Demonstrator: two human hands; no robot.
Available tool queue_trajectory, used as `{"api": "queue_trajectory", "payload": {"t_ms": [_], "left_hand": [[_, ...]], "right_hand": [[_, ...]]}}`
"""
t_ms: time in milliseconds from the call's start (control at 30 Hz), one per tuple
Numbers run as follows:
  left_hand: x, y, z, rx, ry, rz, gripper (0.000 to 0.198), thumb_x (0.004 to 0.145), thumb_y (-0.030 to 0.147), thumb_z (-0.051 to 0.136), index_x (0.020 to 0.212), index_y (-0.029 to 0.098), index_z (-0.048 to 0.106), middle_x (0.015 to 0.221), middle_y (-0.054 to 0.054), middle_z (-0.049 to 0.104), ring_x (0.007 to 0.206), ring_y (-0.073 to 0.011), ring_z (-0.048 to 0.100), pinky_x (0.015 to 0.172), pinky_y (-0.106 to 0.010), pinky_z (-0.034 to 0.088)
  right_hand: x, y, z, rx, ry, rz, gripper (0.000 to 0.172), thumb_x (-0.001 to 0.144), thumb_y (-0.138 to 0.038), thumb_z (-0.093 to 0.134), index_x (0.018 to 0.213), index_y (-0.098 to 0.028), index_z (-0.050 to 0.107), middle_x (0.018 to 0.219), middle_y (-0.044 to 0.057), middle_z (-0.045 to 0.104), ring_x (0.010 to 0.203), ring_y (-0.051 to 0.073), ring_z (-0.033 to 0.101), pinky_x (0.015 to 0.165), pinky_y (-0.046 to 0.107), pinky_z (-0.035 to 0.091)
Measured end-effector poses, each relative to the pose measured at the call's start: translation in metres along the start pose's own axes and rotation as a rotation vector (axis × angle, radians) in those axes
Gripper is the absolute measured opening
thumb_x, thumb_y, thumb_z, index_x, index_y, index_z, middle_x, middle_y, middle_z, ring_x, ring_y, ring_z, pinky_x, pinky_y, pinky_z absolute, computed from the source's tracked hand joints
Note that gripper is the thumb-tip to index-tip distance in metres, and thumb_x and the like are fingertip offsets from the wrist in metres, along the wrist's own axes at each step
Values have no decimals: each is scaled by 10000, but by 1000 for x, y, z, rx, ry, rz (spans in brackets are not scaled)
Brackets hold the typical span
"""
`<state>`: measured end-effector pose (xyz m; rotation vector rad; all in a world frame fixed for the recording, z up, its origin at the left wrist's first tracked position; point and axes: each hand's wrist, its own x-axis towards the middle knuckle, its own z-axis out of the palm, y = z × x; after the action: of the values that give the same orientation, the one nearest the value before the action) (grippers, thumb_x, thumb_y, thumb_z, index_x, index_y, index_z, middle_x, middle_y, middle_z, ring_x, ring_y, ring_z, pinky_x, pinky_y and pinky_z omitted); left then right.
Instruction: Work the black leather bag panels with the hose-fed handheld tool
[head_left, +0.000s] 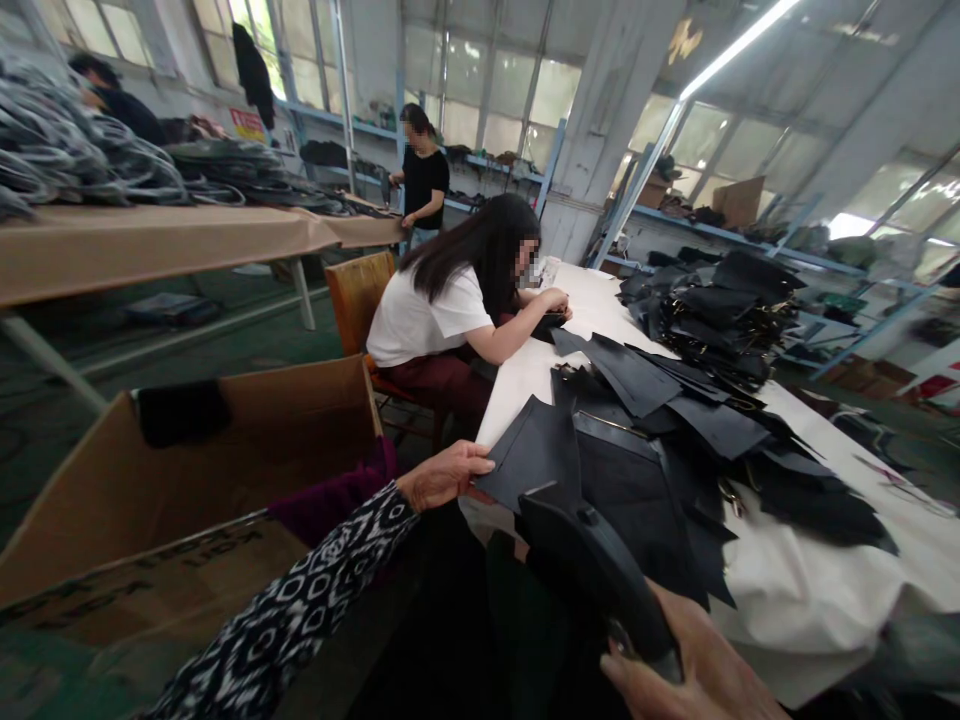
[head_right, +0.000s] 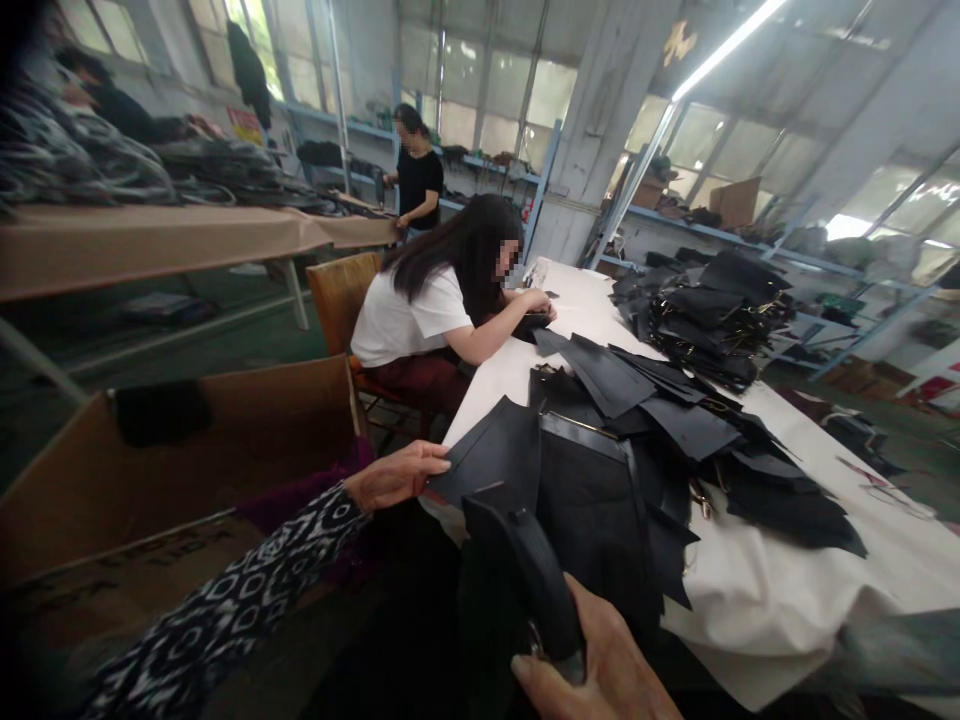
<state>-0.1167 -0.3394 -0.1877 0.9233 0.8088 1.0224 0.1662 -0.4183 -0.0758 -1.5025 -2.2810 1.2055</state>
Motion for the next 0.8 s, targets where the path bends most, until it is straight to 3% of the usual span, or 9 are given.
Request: {"api": "queue_trajectory", "payload": {"t_ms": [67, 167, 400, 500, 633, 700, 800], "left_hand": [[-11, -7, 2, -35, -45, 67, 337, 664, 263, 676, 945, 84, 627, 890, -101, 627, 745, -159, 582, 655, -254, 475], [-18, -23, 5, -81, -33, 178, 271, 692, 201, 646, 935, 81, 639, 857, -81, 615, 712, -119, 544, 644, -201, 418], [-22, -33, 18, -4, 44, 313, 239, 758, 261, 618, 934, 108, 672, 847, -63, 591, 816, -172, 523, 733, -241, 398], [-27, -36, 22, 73, 60, 354, 229, 761, 295, 611, 879, 117, 691, 844, -56, 575, 835, -184, 503, 763, -252, 399], [-30, -48, 13, 111, 55, 299, 274, 758, 313, 587, 934, 119, 669, 824, -47, 572, 761, -168, 502, 706, -256, 406], [-29, -49, 3, 190, 180, 222, 380, 733, 339, 588, 1028, 103, 630, 815, -54, 578, 713, -167, 512, 653, -259, 406], [-22, -35, -5, 554, 575, 264, 501, 704, 346, 585, 1135, 92, 563, 867, -72, 571, 730, -185, 534, 683, -290, 418]], "right_hand": [[8, -3, 3, -4, -32, 30, 228, 730, -390, 611, 818, -184, 566, 665, 36, 614, 636, 187, 587, 606, 262, 463], [23, -11, 8, 27, -110, 46, 203, 793, -366, 530, 809, -171, 476, 506, -24, 530, 469, 127, 522, 488, 227, 405], [47, -18, 17, 167, -164, -4, 191, 789, -297, 532, 855, -145, 436, 526, -37, 529, 443, 99, 500, 425, 181, 362], [57, -19, 17, 175, -142, -20, 158, 784, -269, 524, 842, -141, 452, 513, -28, 541, 425, 103, 500, 416, 185, 363], [63, -21, -1, 196, 17, -59, 181, 780, -305, 525, 793, -148, 436, 508, -18, 551, 434, 109, 508, 432, 195, 388], [57, -18, -18, 177, 84, -53, 224, 782, -349, 532, 750, -151, 433, 494, -13, 547, 436, 108, 505, 444, 199, 387], [40, -4, -43, 121, 145, 12, 300, 808, -416, 517, 703, -138, 476, 504, 13, 561, 472, 119, 527, 484, 213, 398]]}}
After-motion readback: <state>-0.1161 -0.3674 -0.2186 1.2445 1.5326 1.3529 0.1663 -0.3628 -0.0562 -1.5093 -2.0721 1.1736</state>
